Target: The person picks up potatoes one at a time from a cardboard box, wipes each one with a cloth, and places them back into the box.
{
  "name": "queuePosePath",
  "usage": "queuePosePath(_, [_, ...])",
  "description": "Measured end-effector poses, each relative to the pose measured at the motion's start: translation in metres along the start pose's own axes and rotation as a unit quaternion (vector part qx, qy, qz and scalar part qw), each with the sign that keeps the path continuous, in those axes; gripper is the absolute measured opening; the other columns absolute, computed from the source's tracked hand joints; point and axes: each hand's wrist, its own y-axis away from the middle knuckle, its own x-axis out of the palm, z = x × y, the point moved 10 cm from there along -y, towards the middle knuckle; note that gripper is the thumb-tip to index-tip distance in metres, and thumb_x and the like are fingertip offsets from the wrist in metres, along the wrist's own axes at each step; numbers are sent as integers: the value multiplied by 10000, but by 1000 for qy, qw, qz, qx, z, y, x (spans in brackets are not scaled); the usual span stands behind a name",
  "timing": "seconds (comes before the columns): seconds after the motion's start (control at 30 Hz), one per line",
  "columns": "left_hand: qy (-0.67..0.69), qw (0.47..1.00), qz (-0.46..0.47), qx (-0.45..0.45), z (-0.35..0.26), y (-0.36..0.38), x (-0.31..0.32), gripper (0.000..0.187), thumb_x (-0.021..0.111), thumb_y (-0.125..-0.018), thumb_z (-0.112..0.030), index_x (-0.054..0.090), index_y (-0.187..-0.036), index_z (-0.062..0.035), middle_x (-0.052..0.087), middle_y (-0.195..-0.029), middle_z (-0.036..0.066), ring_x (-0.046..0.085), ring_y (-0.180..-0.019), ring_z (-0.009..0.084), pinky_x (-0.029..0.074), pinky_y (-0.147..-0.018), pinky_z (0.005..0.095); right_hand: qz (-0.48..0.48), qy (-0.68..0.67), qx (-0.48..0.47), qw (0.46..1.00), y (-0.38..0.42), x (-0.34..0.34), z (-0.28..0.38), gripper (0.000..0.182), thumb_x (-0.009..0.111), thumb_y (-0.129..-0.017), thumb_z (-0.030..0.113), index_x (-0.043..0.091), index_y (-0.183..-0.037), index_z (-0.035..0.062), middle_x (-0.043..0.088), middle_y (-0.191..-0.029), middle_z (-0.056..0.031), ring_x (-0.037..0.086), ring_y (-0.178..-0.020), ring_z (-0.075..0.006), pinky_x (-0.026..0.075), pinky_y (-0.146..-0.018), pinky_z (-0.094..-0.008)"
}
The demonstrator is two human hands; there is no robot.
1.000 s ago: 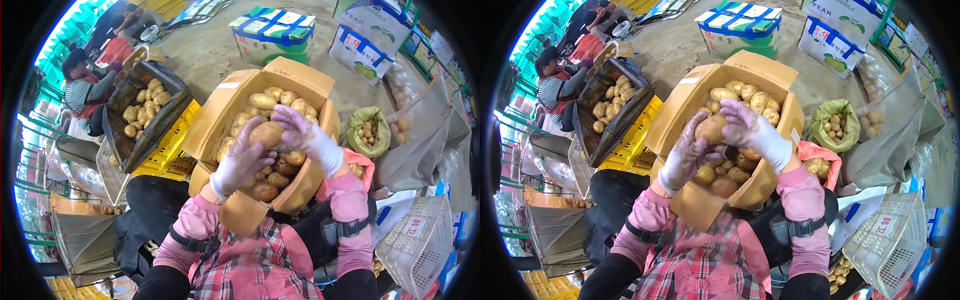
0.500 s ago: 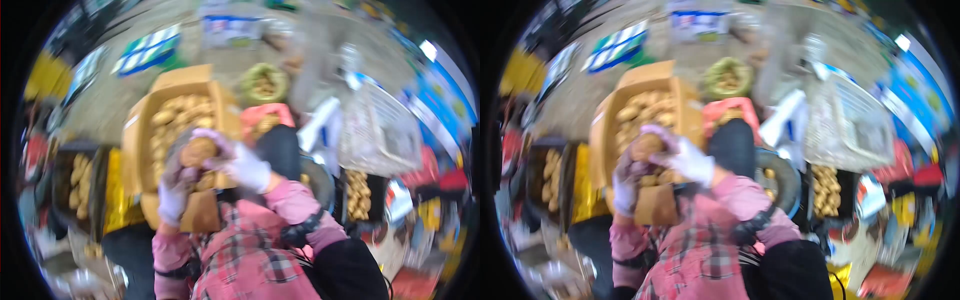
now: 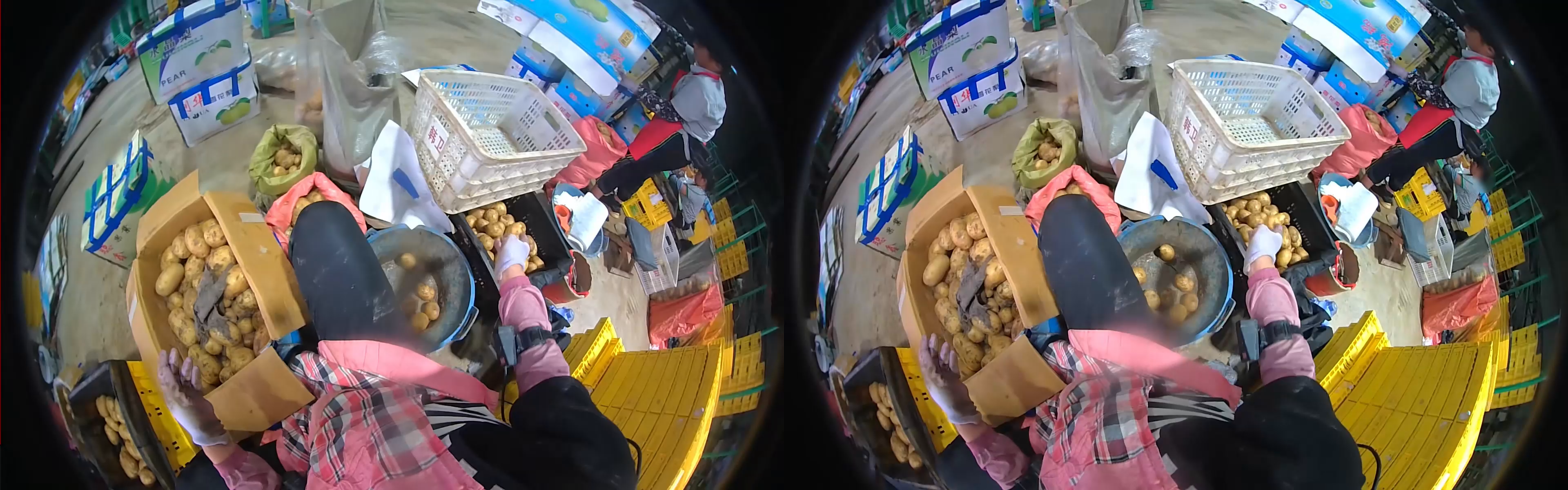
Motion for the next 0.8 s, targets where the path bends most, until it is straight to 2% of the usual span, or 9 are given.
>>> queuePosePath(0.13, [3,1000,27,8,5,-8,-4,496,406,-1046,-327,410,-1447,-36,482,-1429,114,516,-1256,265,423,-1061,381,191,77,-57,977,77,129,22,340,598,-947,90,554,-1274,6,664,-972,-81,662,-785,-157,524,-668,-281])
queuePosePath(0.33, [-77,985,36,148,-18,-27,-13,356,458,-1028,-221,593,-1281,-9,614,-1269,81,585,-1144,180,430,-1041,320,604,11,-110,789,340,383,24,304,579,-1004,156,598,-1245,-28,687,-1090,-113,671,-886,-143,526,-793,-256])
queuePosePath(0.37, [-220,968,2,118,-22,-29,-12,350,480,-1027,-244,607,-1268,-24,623,-1255,71,575,-1145,146,439,-1001,298,665,22,-120,737,377,409,10,287,566,-1003,123,601,-1234,-44,686,-1093,-112,667,-914,-140,516,-812,-239])
queuePosePath(0.4, [-137,989,-53,22,-1,-38,-24,364,604,-983,-291,622,-1223,-18,639,-900,-12,551,-715,86,469,-656,245,715,38,-104,690,405,436,-22,302,586,-985,125,603,-1243,-29,692,-1087,-117,666,-924,-154,515,-818,-245])
queuePosePath(0.43, [-201,976,-79,-8,7,-43,-26,372,618,-966,-292,618,-1214,-15,605,-802,-33,500,-607,72,433,-558,244,758,55,-93,643,429,456,-57,320,606,-966,128,604,-1252,-14,698,-1081,-122,665,-935,-167,513,-824,-250])
queuePosePath(0.57, [-415,904,5,-102,41,-72,-11,461,663,-910,-280,577,-1303,-53,672,-1005,86,613,-854,183,495,-748,319,787,287,-227,497,479,456,-150,534,695,-864,289,565,-1345,99,606,-1274,-218,586,-1179,-358,453,-1013,-378])
queuePosePath(0.67, [-505,861,50,37,53,-111,28,484,677,-873,-234,572,-1315,-67,681,-1058,145,654,-936,253,512,-833,369,768,415,-356,335,499,441,-181,755,694,-844,301,356,-1495,123,433,-1453,-236,435,-1335,-378,352,-1123,-423])
queuePosePath(0.77, [-549,824,130,50,105,-144,62,532,671,-868,-208,529,-1365,-84,654,-1183,167,647,-1047,258,518,-890,360,792,394,-265,384,497,455,-177,785,703,-836,302,337,-1509,127,423,-1457,-244,408,-1355,-392,333,-1136,-427])
queuePosePath(0.8, [-519,843,143,-1,112,-159,61,529,676,-869,-225,527,-1356,-83,657,-1157,177,645,-1025,271,517,-868,364,778,384,-307,391,492,462,-187,806,709,-837,299,315,-1522,138,387,-1488,-246,371,-1380,-403,304,-1152,-422])
